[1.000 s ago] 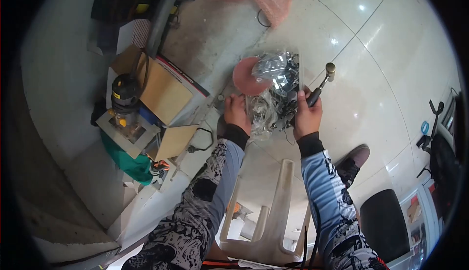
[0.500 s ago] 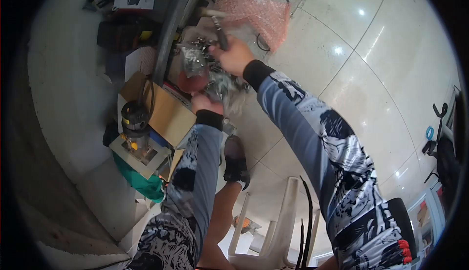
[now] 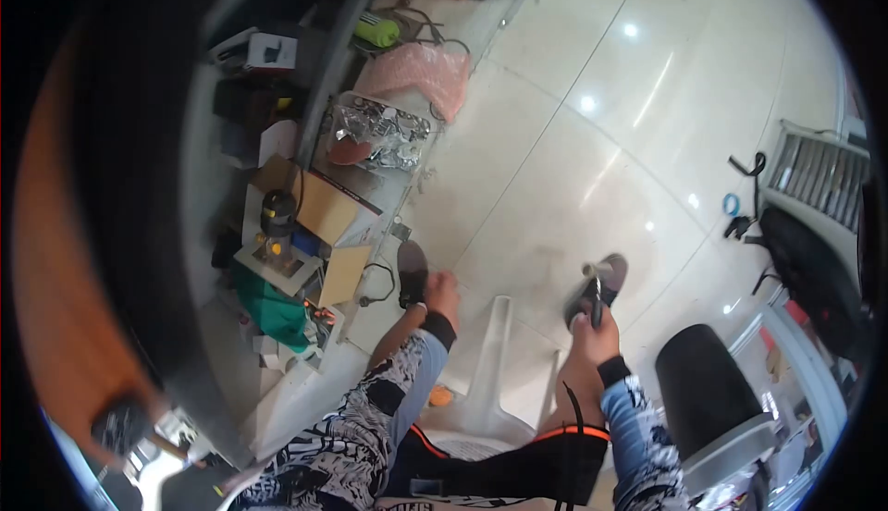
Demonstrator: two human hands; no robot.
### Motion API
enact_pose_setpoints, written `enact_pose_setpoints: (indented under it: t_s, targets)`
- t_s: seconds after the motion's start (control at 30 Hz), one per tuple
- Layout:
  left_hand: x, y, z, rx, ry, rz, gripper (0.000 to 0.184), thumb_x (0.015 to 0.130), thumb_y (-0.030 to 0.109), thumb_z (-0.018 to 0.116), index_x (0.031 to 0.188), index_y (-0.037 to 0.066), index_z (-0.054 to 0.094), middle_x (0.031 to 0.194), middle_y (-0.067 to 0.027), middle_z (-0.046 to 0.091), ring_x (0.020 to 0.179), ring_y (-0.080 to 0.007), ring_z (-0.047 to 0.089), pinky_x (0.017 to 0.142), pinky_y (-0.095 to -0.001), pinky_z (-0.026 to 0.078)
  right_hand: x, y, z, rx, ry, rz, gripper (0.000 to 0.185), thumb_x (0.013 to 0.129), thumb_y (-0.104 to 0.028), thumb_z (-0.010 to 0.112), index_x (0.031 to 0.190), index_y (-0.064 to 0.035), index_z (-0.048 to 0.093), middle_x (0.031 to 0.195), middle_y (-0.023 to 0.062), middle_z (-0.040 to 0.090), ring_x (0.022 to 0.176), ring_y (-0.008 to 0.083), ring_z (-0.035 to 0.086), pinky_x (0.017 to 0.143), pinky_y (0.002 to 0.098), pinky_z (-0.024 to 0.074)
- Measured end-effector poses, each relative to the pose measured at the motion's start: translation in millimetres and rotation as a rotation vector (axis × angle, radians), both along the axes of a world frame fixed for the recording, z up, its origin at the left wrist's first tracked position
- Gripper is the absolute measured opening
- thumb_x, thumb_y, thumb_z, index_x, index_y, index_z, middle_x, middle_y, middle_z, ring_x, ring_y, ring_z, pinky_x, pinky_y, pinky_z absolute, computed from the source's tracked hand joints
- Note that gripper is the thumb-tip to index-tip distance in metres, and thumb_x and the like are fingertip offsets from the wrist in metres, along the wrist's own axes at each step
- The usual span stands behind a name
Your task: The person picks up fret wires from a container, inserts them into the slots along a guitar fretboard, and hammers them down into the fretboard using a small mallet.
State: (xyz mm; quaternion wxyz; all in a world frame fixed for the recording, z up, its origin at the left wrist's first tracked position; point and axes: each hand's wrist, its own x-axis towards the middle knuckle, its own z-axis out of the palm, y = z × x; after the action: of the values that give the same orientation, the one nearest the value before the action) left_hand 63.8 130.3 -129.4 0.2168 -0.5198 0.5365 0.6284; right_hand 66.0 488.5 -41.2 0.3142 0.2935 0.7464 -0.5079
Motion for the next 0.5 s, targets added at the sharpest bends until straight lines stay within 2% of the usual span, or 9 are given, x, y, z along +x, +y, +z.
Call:
enact_pose_setpoints:
  t_s: [0.03, 0.07, 0.13, 0.17, 0.27, 0.37, 0.4, 0.47, 0.5]
  targets:
    - [39.1, 21.0, 5.7, -0.181, -0.049, -0.353, 0.025, 0.098, 0.038, 0.054, 0.104, 0.014, 0.054, 0.1, -0.001, 0.062, 0.093, -0.0196, 0.061, 0.071, -0.0395, 0.047, 14.8, 17.3, 27.7, 0.057, 0.159, -0.026, 0.028, 0.091, -0.018, 0.065, 0.114, -0.0009, 0.062, 0.091, 0.011, 0.068, 0.087, 0.0224, 0.066, 0.08, 0.0339, 0.0511]
    - [46.7, 55.9, 55.8, -0.426, 0.02, -0.692, 0.038, 0.098, 0.039, 0.05, 0.096, 0.002, 0.059, 0.095, -0.0241, 0.064, 0.095, -0.04, 0.061, 0.085, -0.047, 0.046, 24.1, 36.0, 48.5, 0.173, -0.003, 0.046, 0.026, 0.092, -0.017, 0.066, 0.112, -0.0002, 0.063, 0.091, 0.0097, 0.068, 0.087, 0.0197, 0.065, 0.08, 0.0333, 0.0509]
    - [85.2, 60.9, 85.0, -0.183, -0.042, -1.092, 0.037, 0.098, 0.036, 0.047, 0.107, 0.003, 0.059, 0.109, -0.0253, 0.063, 0.105, -0.0434, 0.059, 0.091, -0.0504, 0.046, 39.7, 52.1, 77.1, 0.089, 0.087, -0.078, 0.02, 0.093, -0.014, 0.064, 0.107, 0.0005, 0.063, 0.09, 0.0025, 0.064, 0.08, 0.0123, 0.059, 0.076, 0.0299, 0.0499]
    - [101.9, 66.8, 101.8, -0.403, -0.186, -1.117, 0.034, 0.097, 0.033, 0.048, 0.109, 0.004, 0.06, 0.113, -0.0236, 0.064, 0.106, -0.0429, 0.059, 0.092, -0.0507, 0.046, 47.9, 56.5, 82.7, 0.065, 0.126, -0.083, 0.023, 0.092, -0.016, 0.066, 0.108, 0.0005, 0.063, 0.091, 0.0047, 0.066, 0.084, 0.0144, 0.061, 0.081, 0.0309, 0.0495]
    - [153.2, 64.7, 116.5, -0.279, -0.585, -1.035, 0.033, 0.099, 0.031, 0.044, 0.113, 0.005, 0.058, 0.112, -0.0231, 0.064, 0.108, -0.0414, 0.061, 0.093, -0.0498, 0.047, 38.4, 39.7, 134.7, 0.036, -0.002, -0.155, 0.02, 0.091, -0.012, 0.066, 0.107, 0.0002, 0.063, 0.097, 0.0076, 0.067, 0.091, 0.0156, 0.061, 0.086, 0.0303, 0.0473]
    - [231.9, 67.9, 38.1, -0.225, -0.369, -0.978, 0.031, 0.1, 0.031, 0.039, 0.11, 0.006, 0.055, 0.101, -0.0234, 0.066, 0.102, -0.0414, 0.063, 0.091, -0.0472, 0.048, 42.2, 28.8, 152.9, 0.024, 0.023, -0.054, 0.015, 0.091, -0.01, 0.067, 0.101, -0.0004, 0.062, 0.098, 0.0096, 0.069, 0.093, 0.0173, 0.063, 0.087, 0.0313, 0.048]
    - [211.9, 70.2, 51.7, -0.218, -0.34, -0.955, 0.031, 0.1, 0.031, 0.039, 0.11, 0.006, 0.055, 0.101, -0.0234, 0.066, 0.102, -0.0414, 0.063, 0.091, -0.0472, 0.048, 37.4, 21.7, 159.7, 0.019, 0.033, -0.026, 0.012, 0.091, -0.009, 0.067, 0.097, -0.0005, 0.062, 0.098, 0.01, 0.069, 0.092, 0.0175, 0.063, 0.086, 0.0316, 0.0484]
    - [154.8, 65.2, 111.1, -0.264, -0.549, -0.578, 0.028, 0.099, 0.028, 0.041, 0.113, 0.007, 0.054, 0.1, -0.0219, 0.066, 0.101, -0.0398, 0.064, 0.089, -0.0463, 0.048, 27.3, 11.0, 171.3, 0.099, 0.058, 0.109, 0.013, 0.089, -0.012, 0.069, 0.092, -0.0014, 0.062, 0.092, 0.0103, 0.07, 0.087, 0.0173, 0.064, 0.082, 0.0319, 0.0498]
    - [159.0, 64.7, 108.0, -0.175, -0.465, -0.718, 0.032, 0.097, 0.027, 0.042, 0.119, 0.006, 0.052, 0.104, -0.0224, 0.067, 0.104, -0.0389, 0.064, 0.089, -0.0471, 0.048, 18.1, 6.8, 177.3, 0.177, 0.02, 0.223, 0.016, 0.088, -0.015, 0.07, 0.092, -0.002, 0.062, 0.089, 0.0111, 0.07, 0.084, 0.0196, 0.065, 0.08, 0.033, 0.0507]
